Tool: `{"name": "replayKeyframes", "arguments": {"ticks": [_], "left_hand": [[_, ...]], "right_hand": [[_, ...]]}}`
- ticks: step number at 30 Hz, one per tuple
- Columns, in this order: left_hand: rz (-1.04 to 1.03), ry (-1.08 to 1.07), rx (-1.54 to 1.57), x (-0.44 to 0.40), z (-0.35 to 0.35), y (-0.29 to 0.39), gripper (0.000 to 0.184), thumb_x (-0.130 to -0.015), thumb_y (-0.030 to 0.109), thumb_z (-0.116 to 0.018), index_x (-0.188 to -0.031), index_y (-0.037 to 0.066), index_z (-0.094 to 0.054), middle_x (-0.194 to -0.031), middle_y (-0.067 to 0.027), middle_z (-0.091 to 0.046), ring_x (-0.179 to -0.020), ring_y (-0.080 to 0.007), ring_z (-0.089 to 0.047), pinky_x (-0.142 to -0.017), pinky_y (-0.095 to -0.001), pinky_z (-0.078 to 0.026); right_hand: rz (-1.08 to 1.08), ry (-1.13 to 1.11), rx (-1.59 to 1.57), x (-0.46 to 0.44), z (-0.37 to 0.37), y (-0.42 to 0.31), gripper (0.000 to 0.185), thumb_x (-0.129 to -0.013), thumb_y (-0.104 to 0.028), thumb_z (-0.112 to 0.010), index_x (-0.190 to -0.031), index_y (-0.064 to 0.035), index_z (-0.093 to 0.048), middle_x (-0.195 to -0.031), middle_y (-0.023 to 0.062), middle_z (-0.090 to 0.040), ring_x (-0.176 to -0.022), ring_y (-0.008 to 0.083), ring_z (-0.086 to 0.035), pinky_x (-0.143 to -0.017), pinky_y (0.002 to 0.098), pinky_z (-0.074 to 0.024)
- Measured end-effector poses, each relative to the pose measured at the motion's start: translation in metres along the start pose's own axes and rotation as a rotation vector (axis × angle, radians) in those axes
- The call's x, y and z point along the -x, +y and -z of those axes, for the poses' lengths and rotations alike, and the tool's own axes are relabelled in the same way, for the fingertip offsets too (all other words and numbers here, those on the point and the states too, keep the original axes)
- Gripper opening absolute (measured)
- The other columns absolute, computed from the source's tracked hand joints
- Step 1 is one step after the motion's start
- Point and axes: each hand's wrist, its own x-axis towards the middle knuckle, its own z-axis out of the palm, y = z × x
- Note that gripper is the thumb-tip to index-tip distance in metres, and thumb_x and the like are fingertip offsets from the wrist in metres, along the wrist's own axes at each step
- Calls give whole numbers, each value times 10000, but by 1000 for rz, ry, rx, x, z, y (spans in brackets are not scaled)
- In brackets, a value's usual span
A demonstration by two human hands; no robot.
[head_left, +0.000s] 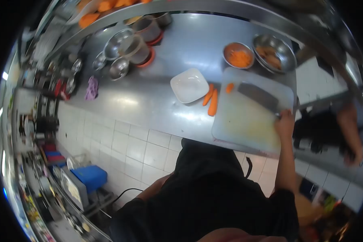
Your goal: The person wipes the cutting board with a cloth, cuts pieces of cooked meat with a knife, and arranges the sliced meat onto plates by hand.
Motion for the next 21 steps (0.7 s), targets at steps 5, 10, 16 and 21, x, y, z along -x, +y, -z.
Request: {"name": "replayKeyframes", "arguments": {"ticks": [5, 10, 16, 21], "left_hand": [[-286, 147, -247, -20, -16, 24, 929, -861, 258, -733, -1573, -47, -220, -1566, -228, -424, -1451, -309, -411, -1221, -429, -341], [-472, 304, -416, -18, 5, 61, 805, -876, 279, -727, -1535, -35, -387, -1582, -219, -449, -1459, -321, -419, -1228, -410, -320], [78, 547, 144, 4, 48, 23, 744, -890, 316, -737, -1538, 130, -422, -1484, -190, -534, -1368, -332, -518, -1113, -472, -462], [-53, 10, 429, 2, 131, -109, 889, -894, 191, -686, -1642, 221, -206, -1581, -133, -412, -1379, -354, -486, -1047, -464, -518]], "right_hand": [[-1, -148, -35, -6, -9, 17, 178, -730, -75, -664, -897, -34, -619, -934, 193, -629, -917, 427, -621, -825, 527, -483], [30, -204, -16, -18, -10, 36, 227, -744, -96, -695, -952, -27, -636, -967, 193, -651, -947, 412, -629, -870, 501, -492], [-111, -11, -477, -39, 3, -109, 206, -846, -100, -741, -1017, -21, -658, -933, 110, -672, -854, 252, -639, -812, 363, -521], [155, -382, -1037, -41, -59, -399, 185, -862, -98, -782, -996, -38, -669, -899, 59, -677, -799, 167, -625, -756, 306, -518]]}}
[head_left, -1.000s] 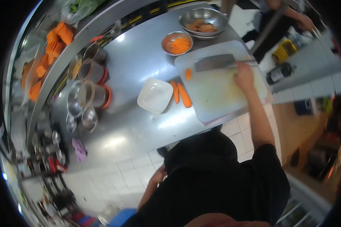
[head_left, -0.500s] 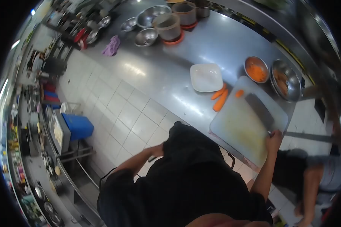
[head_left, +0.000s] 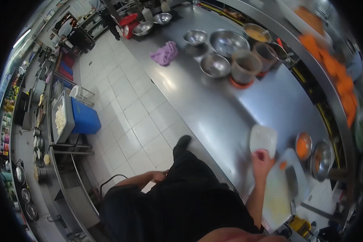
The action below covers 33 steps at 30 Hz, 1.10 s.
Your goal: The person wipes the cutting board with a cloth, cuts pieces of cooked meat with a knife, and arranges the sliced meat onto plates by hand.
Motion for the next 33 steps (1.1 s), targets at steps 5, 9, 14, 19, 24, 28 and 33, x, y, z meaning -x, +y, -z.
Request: {"name": "replayKeyframes", "arguments": {"ticks": [5, 9, 14, 19, 24, 28, 33], "left_hand": [[-368, -74, -403, 142, 77, 112, 947, -800, -9, -678, -1622, -21, -209, -1650, -203, -319, -1475, -301, -353, -1234, -416, -310], [-111, -25, -350, 193, 120, 122, 681, -841, 50, -675, -1489, -34, -481, -1483, -198, -560, -1373, -281, -502, -1193, -427, -380], [136, -44, -173, 157, 158, 40, 631, -888, 203, -681, -1462, -5, -524, -1397, -213, -630, -1272, -340, -601, -1090, -454, -475], [201, 37, -123, 169, 193, 36, 564, -907, 220, -685, -1407, -16, -573, -1293, -212, -680, -1170, -318, -660, -1025, -430, -523], [88, 109, -277, 166, 245, 93, 533, -909, 215, -702, -1378, -16, -595, -1243, -200, -694, -1128, -302, -676, -1001, -421, -538], [67, 103, -418, 167, 269, 161, 509, -910, 212, -715, -1354, -16, -613, -1203, -191, -706, -1095, -290, -689, -982, -413, -550], [-73, 125, -606, 114, 216, 214, 480, -912, 207, -732, -1325, -16, -635, -1153, -180, -720, -1053, -275, -706, -959, -404, -565]], "right_hand": [[159, -491, 46, -166, -278, -98, 456, -834, -201, -810, -1231, -44, -648, -1165, 154, -682, -1116, 311, -673, -945, 400, -534], [407, -547, 265, -298, -475, -150, 738, -796, -272, -816, -1479, -194, -547, -1581, 205, -425, -1330, 401, -562, -1071, 453, -495], [172, -563, 587, -356, -599, -190, 592, -804, -389, -765, -1366, -265, -628, -1597, 247, -370, -1272, 422, -604, -1016, 477, -536], [246, -457, 557, -308, -579, -157, 362, -805, -358, -734, -1134, -209, -712, -1365, 168, -558, -1112, 395, -668, -939, 494, -558], [82, -536, 29, -197, -443, -130, 388, -810, -289, -803, -1145, -157, -657, -1307, 150, -555, -1151, 378, -609, -955, 442, -516], [3, -480, -55, -103, -301, -114, 448, -804, -223, -812, -1204, -93, -658, -1290, 146, -548, -1202, 331, -574, -1032, 388, -469], [-79, -234, -105, -14, -174, -79, 437, -803, -203, -813, -1191, -72, -660, -1273, 150, -553, -1210, 324, -566, -1051, 377, -456]]}}
